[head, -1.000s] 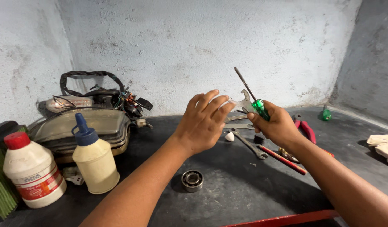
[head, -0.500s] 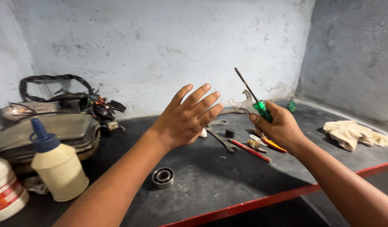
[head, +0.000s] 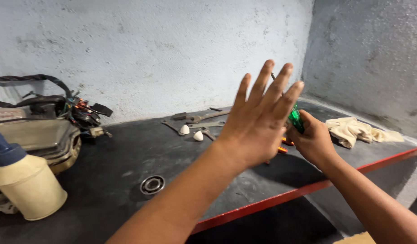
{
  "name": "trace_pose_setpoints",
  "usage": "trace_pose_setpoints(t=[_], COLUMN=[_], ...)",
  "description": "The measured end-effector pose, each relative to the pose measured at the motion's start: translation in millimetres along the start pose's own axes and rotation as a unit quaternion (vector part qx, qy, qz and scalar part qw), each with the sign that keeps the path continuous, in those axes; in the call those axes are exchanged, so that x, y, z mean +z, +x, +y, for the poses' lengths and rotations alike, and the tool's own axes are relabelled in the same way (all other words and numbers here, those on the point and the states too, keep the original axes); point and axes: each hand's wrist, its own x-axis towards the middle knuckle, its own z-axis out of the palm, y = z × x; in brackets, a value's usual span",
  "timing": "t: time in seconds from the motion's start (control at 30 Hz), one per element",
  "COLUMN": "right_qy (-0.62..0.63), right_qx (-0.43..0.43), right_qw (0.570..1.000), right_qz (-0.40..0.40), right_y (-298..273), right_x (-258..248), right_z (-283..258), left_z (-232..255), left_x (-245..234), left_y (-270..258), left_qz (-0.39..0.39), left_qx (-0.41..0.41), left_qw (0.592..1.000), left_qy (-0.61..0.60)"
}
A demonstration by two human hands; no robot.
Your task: The person sorts and organizes various hand tools, handling and placing wrenches, pliers, screwdrivers, shears, and a bearing between a workbench and a cardboard box by hand.
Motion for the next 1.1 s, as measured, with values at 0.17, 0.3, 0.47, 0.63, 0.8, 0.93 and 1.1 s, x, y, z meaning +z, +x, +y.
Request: trace_pose_setpoints(t=[0.17, 0.3, 0.47, 0.63, 0.8, 0.93, 1.1], right_qy=[0.009, 0.043, 0.227, 0.437, -0.026, -0.155, -0.223], right_qx=[-0.08, -0.083, -0.029, 0.032, 0.013, -0.047, -0.001], right_qw=[0.996, 0.995, 0.972, 0.891, 0.977, 0.945, 0.925], right_qz=[0.043, 0.031, 0.048, 0.119, 0.212, 0.285, 0.309], right_y=[-15.2, -23.5, -34.5, -60.3, -93.5, -118.1, -161.4], right_x=[-16.6, -35.4, -56.6, -79.0, -115.4, -147.1, -181.5], right_z=[14.4, 38.7, 79.1, 90.4, 73.7, 113.2, 183.7], left_z=[37.6, 70.3, 110.1, 167.4, 199.7, 223.8, 249.0], left_x=[12.1, 41.2, 83.2, 122.7, 163.0, 196.2, 242.4], left_y=[16.9, 13.5, 11.1, -5.6, -1.9, -4.7, -10.3], left_qz=[-0.03, -0.024, -0.015, 0.085, 0.146, 0.142, 0.105], left_qx=[-0.036, -0.043, 0.015, 0.139, 0.164, 0.206, 0.229], left_qw=[0.998, 0.996, 0.995, 0.986, 0.973, 0.963, 0.953], left_qy=[-0.035, -0.069, -0.1, -0.039, -0.068, -0.101, -0.169])
